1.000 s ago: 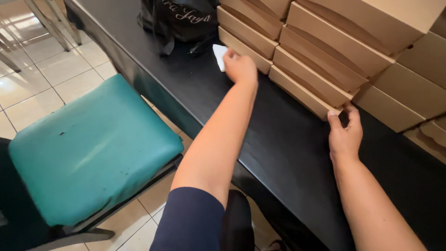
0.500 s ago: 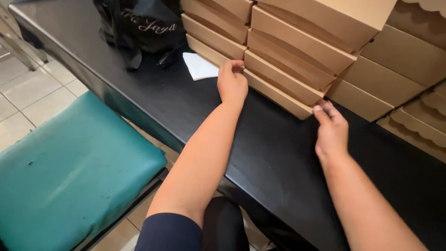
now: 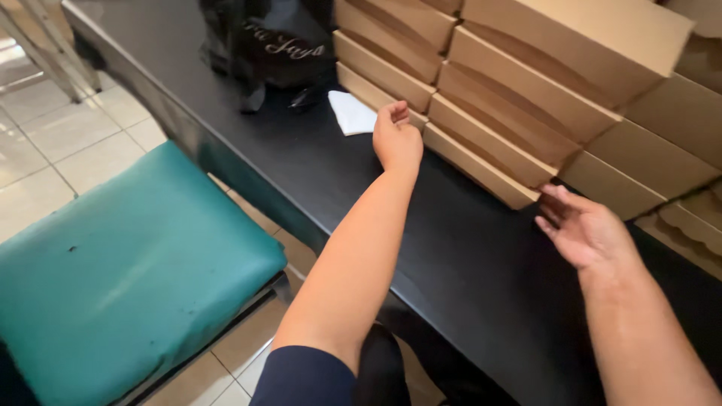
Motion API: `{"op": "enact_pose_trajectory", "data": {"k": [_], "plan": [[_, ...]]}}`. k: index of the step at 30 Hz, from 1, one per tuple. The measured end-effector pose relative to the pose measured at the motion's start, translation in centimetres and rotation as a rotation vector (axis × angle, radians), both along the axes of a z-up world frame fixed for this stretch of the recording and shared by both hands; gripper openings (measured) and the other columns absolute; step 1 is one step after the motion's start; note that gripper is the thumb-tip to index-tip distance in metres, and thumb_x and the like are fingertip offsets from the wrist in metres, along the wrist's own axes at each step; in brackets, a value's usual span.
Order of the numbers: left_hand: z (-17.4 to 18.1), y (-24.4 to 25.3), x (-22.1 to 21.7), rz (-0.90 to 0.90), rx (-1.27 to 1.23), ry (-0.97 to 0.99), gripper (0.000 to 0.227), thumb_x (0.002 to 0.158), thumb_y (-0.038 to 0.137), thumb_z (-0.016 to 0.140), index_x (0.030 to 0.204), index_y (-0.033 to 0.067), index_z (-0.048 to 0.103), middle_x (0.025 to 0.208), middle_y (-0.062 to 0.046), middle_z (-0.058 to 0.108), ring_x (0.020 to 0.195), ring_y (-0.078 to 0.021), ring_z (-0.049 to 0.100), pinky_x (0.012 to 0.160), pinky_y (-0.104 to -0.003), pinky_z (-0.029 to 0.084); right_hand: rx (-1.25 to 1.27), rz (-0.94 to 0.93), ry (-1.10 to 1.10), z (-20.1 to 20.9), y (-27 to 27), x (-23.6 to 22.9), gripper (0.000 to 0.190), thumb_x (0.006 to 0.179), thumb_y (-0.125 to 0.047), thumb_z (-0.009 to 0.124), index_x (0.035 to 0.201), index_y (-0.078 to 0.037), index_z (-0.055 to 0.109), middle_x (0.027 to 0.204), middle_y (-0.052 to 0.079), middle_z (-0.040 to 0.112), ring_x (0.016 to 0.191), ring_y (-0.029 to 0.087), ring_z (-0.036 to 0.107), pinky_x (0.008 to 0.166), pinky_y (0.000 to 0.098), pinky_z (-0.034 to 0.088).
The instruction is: The person assembles a flat-packed cardboard box by folding the sides and tucking the tabs into slots to form a rectangular container. After closing the lid, the person stacks the finished box with a pile of identical boxes on the table.
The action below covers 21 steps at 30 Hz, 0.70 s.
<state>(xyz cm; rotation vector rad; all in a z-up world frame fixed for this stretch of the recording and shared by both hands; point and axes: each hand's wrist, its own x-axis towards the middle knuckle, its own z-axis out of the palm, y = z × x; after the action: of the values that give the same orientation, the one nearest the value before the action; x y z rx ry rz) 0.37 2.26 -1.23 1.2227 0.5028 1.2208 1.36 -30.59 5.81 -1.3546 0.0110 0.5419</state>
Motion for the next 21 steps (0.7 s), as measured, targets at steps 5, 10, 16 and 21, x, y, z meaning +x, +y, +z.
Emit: {"op": "enact_pose_trajectory", "data": {"k": [5,10,16,21], "plan": [[0.4,1.1,-0.5,0.048,-0.093,0.047,0.039,0.078,-0.012,0.051,0.11,0.0026,0.066,0.107,-0.012,0.072,0.098,-0.0238,0.072,0.089,-0.033,0.057,0.006,-0.051,0.023,-0.7,0.2,0.4,0.023,0.095,-0.028,0.067,0.113,-0.013,0.066,0.12,-0.001,0.063,0.124,0.021,0.052,0.107,0.0426,0.038],[1.2,0.7,-1.4,0.001,-0.089,0.085,0.039,0.08,-0.01,0.049,0.11,0.0061,0.068,0.109,-0.01,0.07,0.097,-0.024,0.072,0.087,-0.034,0.057,-0.035,-0.107,-0.019,-1.1,1.5,-0.2,0.019,0.095,-0.03,0.068,0.111,-0.02,0.065,0.118,-0.004,0.065,0.123,0.019,0.053,0.102,0.0403,0.038],[2.0,0.0,-2.2,-0.029,0.007,0.163,0.035,0.082,-0.008,0.051,0.106,0.0081,0.069,0.109,-0.011,0.069,0.099,-0.0235,0.072,0.088,-0.034,0.057,-0.04,-0.149,-0.043,-1.6,2.1,0.0,0.017,0.096,-0.027,0.071,0.111,-0.026,0.064,0.112,-0.007,0.063,0.115,0.016,0.053,0.095,0.0367,0.038],[2.4,-0.1,-2.8,-0.036,0.035,0.239,0.034,0.081,-0.008,0.054,0.105,0.0089,0.07,0.109,-0.011,0.069,0.099,-0.024,0.071,0.087,-0.035,0.056,-0.01,-0.16,-0.005,-1.6,1.6,0.2,0.014,0.096,-0.025,0.069,0.109,-0.023,0.064,0.114,-0.004,0.064,0.114,0.018,0.057,0.094,0.0364,0.042]]}}
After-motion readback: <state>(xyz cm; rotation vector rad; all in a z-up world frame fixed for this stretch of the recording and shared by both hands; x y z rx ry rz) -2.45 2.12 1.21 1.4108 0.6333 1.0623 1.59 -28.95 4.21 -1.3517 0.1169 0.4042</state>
